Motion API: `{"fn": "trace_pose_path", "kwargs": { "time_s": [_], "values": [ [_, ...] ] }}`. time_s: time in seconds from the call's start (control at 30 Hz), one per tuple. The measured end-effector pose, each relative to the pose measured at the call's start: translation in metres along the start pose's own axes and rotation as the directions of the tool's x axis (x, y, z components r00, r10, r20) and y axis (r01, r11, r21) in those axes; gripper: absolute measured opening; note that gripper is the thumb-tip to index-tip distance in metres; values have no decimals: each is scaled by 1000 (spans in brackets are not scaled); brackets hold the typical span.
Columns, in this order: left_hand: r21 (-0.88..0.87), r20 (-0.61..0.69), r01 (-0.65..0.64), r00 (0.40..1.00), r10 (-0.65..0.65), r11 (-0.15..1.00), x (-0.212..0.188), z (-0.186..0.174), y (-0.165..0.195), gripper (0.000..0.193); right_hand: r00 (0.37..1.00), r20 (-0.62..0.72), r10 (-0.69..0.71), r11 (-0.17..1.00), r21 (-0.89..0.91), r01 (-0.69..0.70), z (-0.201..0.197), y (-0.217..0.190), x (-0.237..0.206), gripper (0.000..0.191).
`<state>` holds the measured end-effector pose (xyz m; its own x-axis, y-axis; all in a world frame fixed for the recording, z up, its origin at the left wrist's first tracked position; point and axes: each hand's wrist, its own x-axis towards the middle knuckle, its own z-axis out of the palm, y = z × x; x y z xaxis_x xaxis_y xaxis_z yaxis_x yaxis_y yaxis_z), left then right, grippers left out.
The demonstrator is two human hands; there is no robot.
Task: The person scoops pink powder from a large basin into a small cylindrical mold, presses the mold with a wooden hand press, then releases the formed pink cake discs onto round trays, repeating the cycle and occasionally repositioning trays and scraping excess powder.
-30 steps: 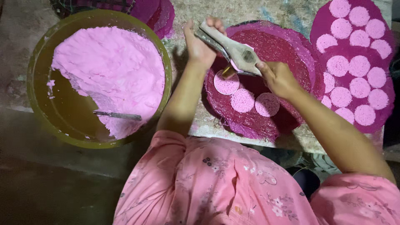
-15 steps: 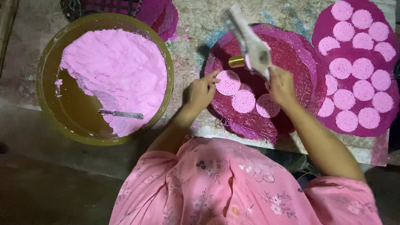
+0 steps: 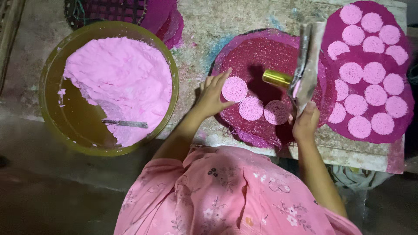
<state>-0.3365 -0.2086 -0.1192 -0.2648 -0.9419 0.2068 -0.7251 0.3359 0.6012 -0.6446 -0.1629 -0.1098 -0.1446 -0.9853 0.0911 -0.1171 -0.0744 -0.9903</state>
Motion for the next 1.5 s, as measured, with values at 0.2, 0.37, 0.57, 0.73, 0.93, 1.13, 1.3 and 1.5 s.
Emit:
{"fn": "trace_pose_path", "kwargs": {
  "time_s": [0.2, 0.37, 0.57, 0.73, 0.93, 1.13, 1.3, 1.5],
  "values": [
    [4, 70, 3, 998, -3, 1000, 7, 3, 4, 123, 996, -83, 16, 1000, -13, -17, -12, -3, -15, 78],
    [13, 39, -15, 999, 15, 1000, 3, 7, 3, 120, 995, -94, 29, 1000, 11, -28, -16, -1, -21, 77],
    [38, 9, -46, 999, 46, 998, 5, 7, 2, 110, 995, -90, 47, 997, 63, -42, -13, 0, -21, 75],
    [36, 77, -2, 997, -1, 999, 6, 6, 4, 109, 995, -88, 45, 997, 69, -39, -14, -1, -23, 75],
    [3, 80, 43, 996, -43, 999, 50, -7, 12, 116, 998, -62, -23, 977, 212, 36, -21, 4, -18, 76],
    [-17, 85, -198, 976, 198, 980, 109, -23, 48, 136, 984, 76, -160, 986, 67, 155, -21, -21, -6, 68],
    [-33, 360, -532, 783, 506, 846, 50, -52, 58, 103, 749, 478, -459, 656, -386, 648, -2, -125, -4, 56],
    [-495, 726, -56, 521, 449, 867, -36, -117, 28, 89, -47, 848, -528, 106, 120, 987, 71, -240, 35, 64]
  ]
}}
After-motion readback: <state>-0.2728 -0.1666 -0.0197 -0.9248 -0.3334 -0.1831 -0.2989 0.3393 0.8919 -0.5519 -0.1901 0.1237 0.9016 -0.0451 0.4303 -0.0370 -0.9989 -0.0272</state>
